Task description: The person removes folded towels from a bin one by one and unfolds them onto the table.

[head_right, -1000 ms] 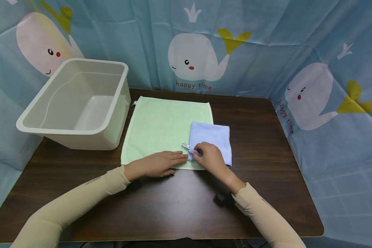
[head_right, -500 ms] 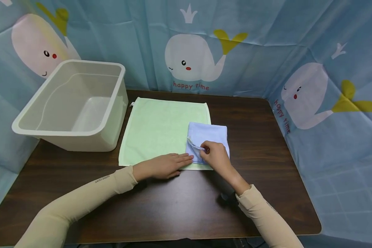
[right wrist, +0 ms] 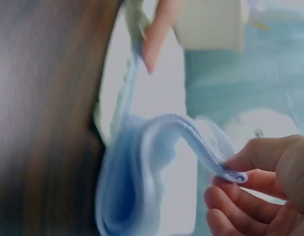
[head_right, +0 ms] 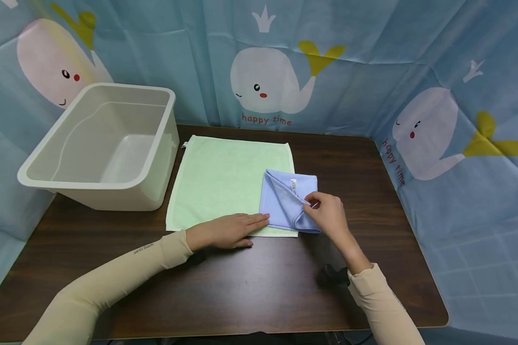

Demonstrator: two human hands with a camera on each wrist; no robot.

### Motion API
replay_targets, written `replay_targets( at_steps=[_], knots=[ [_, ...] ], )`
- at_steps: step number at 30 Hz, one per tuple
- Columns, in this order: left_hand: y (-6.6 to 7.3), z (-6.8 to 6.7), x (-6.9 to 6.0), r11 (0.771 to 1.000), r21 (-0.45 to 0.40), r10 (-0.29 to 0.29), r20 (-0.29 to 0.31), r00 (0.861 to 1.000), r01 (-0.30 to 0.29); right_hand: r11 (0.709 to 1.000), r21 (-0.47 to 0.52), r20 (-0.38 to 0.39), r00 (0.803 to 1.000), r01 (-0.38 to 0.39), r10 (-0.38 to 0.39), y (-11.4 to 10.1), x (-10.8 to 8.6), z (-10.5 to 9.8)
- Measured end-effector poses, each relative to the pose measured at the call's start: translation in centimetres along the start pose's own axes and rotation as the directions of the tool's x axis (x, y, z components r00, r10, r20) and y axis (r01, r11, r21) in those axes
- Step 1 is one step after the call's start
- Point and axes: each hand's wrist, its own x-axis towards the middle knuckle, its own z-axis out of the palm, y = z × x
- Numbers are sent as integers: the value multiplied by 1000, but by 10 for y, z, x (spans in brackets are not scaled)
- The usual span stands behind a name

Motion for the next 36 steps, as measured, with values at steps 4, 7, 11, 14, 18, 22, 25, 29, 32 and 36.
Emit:
replay_targets(
  at_steps=[4, 7, 11, 14, 18, 22, 25, 29, 32, 36],
  knots=[
    [0, -1, 0, 1000, -14, -16, 15, 1000, 16, 996, -38, 6, 997, -77, 77, 18, -3, -23],
    [0, -1, 0, 999, -19, -27, 27, 999, 28, 991, -56, 10, 993, -120, 121, 32, -8, -39],
    [1, -1, 0, 999, -23, -31, 31, 999, 32, 981, -68, -1, 983, -182, 182, 51, -13, -59],
    [1, -1, 0, 999, -22, -30, 27, 999, 30, 968, -65, -13, 971, -240, 240, 67, -18, -72],
    [2, -1, -1, 999, -16, -30, 25, 999, 31, 947, -57, -1, 948, -317, 317, 86, -28, -85],
    [2, 0, -1, 999, -27, -36, 25, 999, 37, 923, -100, 20, 927, -370, 374, 103, -37, -95],
    [2, -1, -2, 999, -36, -39, 20, 999, 40, 899, -138, 106, 896, -417, 432, 112, -40, -100],
    [3, -1, -1, 998, -49, -43, 19, 999, 44, 863, -164, 293, 812, -477, 504, 122, -41, -102],
    [4, -1, 1, 997, -57, -46, 25, 999, 48, 844, -177, 381, 756, -506, 533, 128, -41, -100],
    [5, -1, 1, 997, -57, -52, 34, 998, 54, 834, -214, 403, 731, -509, 550, 131, -41, -94]
  ],
)
